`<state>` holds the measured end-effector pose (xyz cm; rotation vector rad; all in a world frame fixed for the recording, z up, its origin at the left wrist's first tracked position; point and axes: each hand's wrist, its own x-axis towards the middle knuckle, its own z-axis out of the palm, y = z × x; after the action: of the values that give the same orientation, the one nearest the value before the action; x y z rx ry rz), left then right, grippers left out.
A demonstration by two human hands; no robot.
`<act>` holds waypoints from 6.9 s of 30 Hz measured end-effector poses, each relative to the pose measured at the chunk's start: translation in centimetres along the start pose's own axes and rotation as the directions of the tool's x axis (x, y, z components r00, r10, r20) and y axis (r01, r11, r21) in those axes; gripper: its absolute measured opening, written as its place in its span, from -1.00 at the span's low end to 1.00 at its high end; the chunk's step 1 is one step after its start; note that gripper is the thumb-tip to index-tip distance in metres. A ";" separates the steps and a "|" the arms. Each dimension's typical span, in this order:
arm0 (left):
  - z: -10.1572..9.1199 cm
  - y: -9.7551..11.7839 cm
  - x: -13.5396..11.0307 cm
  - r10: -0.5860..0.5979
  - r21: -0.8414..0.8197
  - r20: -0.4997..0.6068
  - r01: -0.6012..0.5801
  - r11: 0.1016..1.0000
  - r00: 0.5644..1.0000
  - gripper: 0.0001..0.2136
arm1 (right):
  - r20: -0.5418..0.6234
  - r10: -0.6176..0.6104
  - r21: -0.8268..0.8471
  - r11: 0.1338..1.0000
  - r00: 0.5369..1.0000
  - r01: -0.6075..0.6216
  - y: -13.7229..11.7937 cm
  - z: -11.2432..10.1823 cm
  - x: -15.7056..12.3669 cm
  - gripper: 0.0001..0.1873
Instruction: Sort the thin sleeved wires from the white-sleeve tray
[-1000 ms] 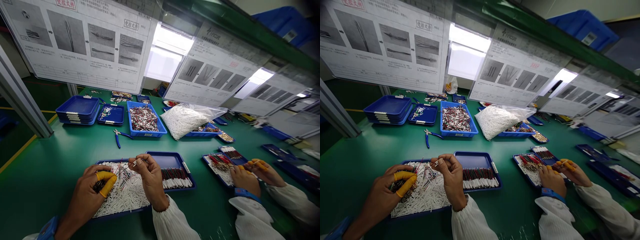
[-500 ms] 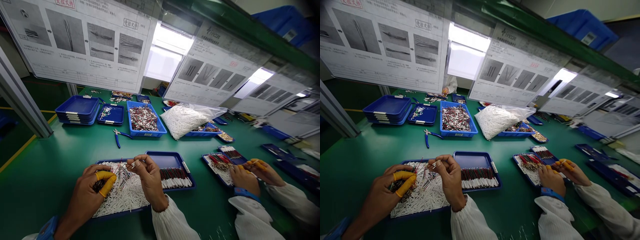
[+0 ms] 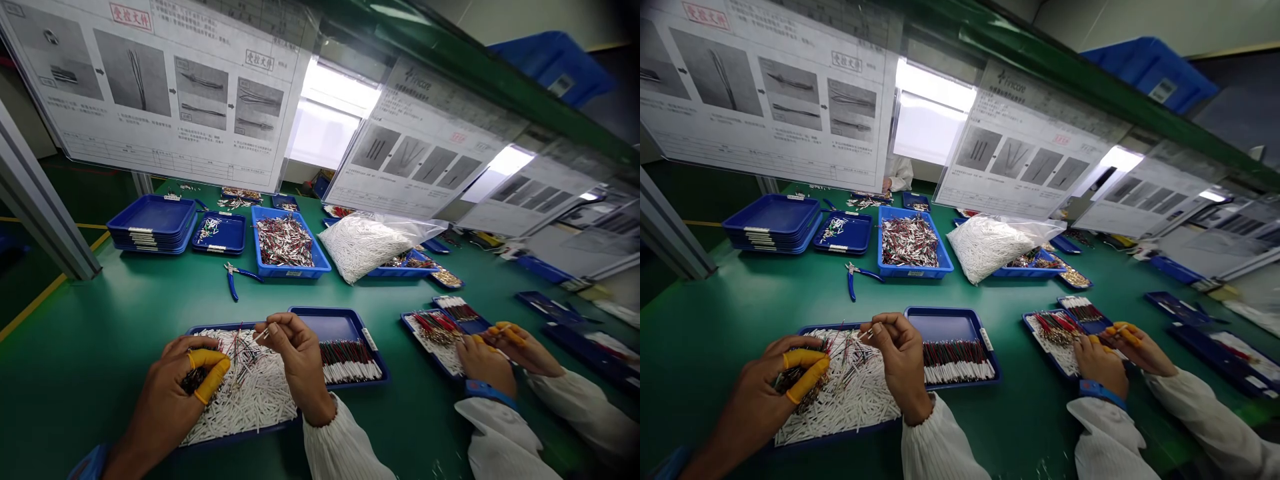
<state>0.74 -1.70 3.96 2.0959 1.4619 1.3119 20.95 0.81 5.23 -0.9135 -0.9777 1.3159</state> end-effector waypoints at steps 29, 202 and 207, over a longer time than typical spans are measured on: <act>0.4 -0.3 -0.3 0.091 0.029 0.059 -0.093 0.995 0.994 -0.87 | 0.113 -0.080 0.021 0.997 0.990 0.078 -0.6 0.2 -0.1 -0.83; 0.8 0.2 -1.4 0.136 -0.042 -0.019 -0.137 0.990 0.990 -0.89 | 0.150 0.034 0.087 0.995 0.988 -0.047 2.0 2.5 -2.1 -0.87; 0.7 0.4 -1.4 0.128 -0.046 -0.044 -0.130 0.990 0.991 -0.88 | 0.174 0.036 0.094 0.994 0.984 -0.053 1.8 2.8 -2.2 -0.86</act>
<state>1.40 -2.92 3.14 2.1762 1.3153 1.4303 17.69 -1.28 4.33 -0.7595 -1.0195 1.4869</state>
